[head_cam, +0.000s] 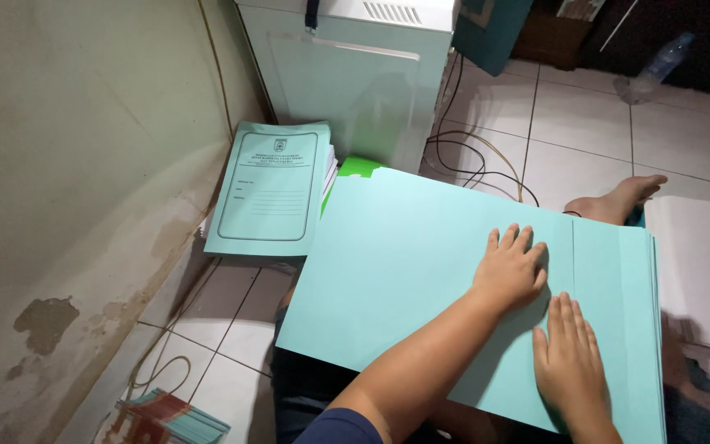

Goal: The person sits on the floor and folds light blue papers in half by hand. They repeatedly smooth the creases with both hands and place the folded papers onto a stack on the floor to their left.

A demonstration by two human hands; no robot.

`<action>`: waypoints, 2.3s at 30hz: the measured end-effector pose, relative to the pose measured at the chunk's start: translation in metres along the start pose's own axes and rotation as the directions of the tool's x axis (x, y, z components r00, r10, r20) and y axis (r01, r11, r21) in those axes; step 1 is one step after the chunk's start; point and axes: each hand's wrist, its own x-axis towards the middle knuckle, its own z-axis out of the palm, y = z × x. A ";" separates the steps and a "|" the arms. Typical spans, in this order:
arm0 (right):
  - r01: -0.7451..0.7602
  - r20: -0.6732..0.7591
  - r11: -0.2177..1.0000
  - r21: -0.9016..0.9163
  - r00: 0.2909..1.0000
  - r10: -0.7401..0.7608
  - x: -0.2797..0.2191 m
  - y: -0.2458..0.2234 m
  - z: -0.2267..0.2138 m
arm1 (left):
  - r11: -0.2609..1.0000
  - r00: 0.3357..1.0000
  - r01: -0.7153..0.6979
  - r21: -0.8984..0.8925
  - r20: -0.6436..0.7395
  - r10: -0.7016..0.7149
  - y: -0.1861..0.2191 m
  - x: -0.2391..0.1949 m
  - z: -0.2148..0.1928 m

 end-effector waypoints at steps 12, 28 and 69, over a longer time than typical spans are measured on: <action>-0.780 0.644 0.139 0.610 0.590 0.487 -0.020 -0.051 -0.123 | 0.991 0.989 -0.131 -0.017 0.063 0.132 -0.002 -0.001 -0.004; -0.613 0.426 0.362 0.702 0.769 0.477 -0.013 0.032 -0.047 | 0.902 0.898 -0.430 -0.042 0.084 0.433 0.002 0.004 0.020; -0.289 0.528 0.512 0.809 0.739 -0.418 -0.014 -0.110 -0.168 | 0.224 0.765 0.601 -0.767 0.472 -0.438 -0.030 -0.098 -0.221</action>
